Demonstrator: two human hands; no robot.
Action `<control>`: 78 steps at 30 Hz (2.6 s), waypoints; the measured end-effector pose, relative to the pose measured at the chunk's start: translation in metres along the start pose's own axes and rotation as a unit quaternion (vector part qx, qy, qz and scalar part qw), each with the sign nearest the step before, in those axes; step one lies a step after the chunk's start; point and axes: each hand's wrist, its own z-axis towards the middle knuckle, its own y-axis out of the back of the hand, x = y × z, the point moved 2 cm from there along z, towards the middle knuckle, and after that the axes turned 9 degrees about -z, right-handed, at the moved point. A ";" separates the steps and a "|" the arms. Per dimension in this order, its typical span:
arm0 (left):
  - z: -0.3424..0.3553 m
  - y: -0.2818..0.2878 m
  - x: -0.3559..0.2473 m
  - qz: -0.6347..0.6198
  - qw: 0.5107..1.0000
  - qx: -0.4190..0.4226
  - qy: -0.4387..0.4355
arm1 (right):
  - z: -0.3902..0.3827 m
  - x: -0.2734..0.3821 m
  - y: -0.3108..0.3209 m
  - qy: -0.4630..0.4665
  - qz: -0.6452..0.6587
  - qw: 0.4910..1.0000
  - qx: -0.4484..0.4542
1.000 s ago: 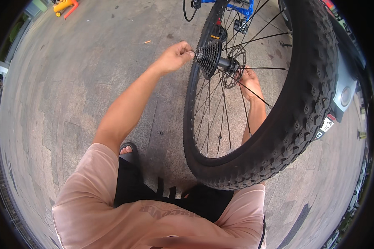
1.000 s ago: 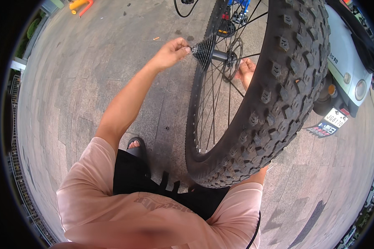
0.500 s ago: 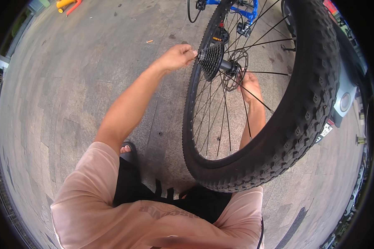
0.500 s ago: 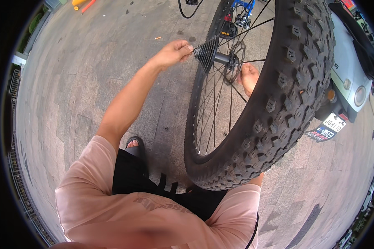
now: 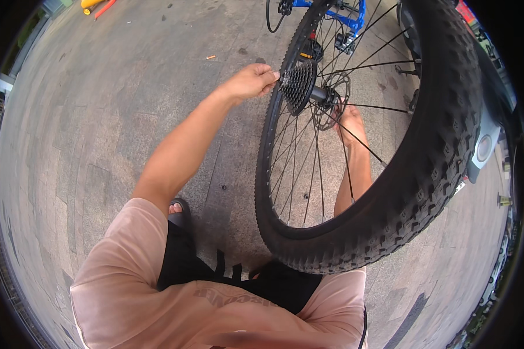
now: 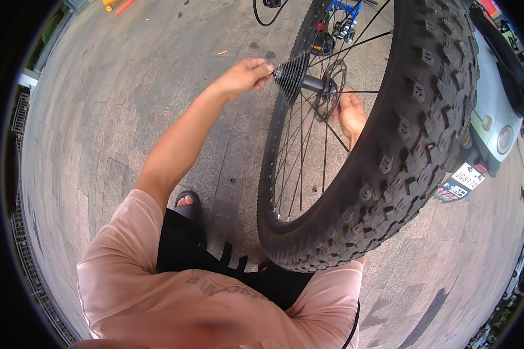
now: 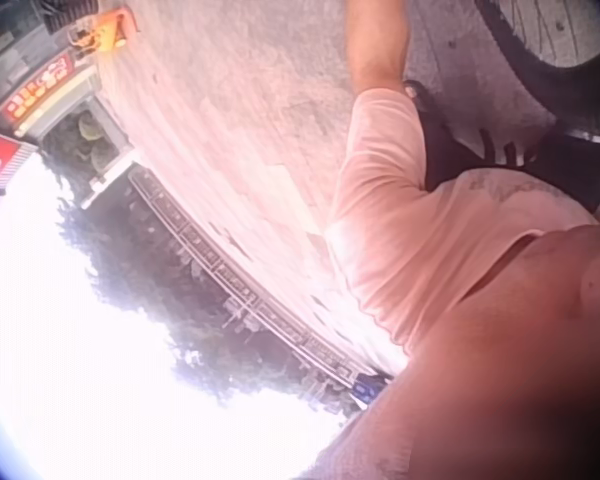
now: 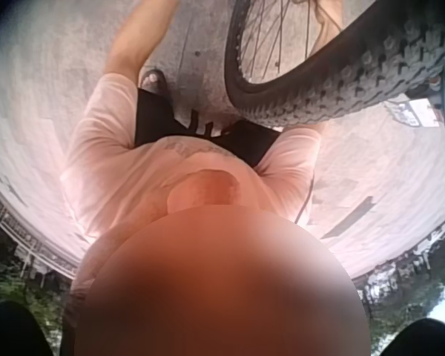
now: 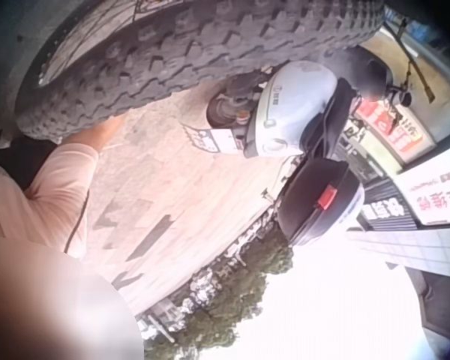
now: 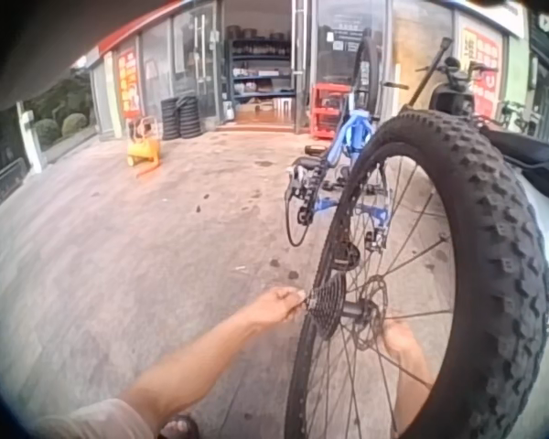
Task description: The person removes the rear wheel from a blue mountain bike, uses a small tool to adjust the cassette and hub, and then reinstalls the wheel. The person manipulates the cassette, hub, and wheel while squatting on a paved outdoor surface.
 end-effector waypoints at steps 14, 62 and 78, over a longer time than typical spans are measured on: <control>0.001 0.001 -0.005 0.010 0.999 0.031 -0.025 | 0.003 -0.007 0.011 0.023 0.026 0.998 0.057; -0.002 -0.007 -0.007 0.024 0.999 -0.011 -0.019 | 0.005 0.003 0.017 0.112 -0.048 0.989 0.081; -0.001 -0.004 -0.009 -0.010 1.000 0.000 0.025 | 0.003 0.006 0.015 0.071 -0.054 0.990 0.105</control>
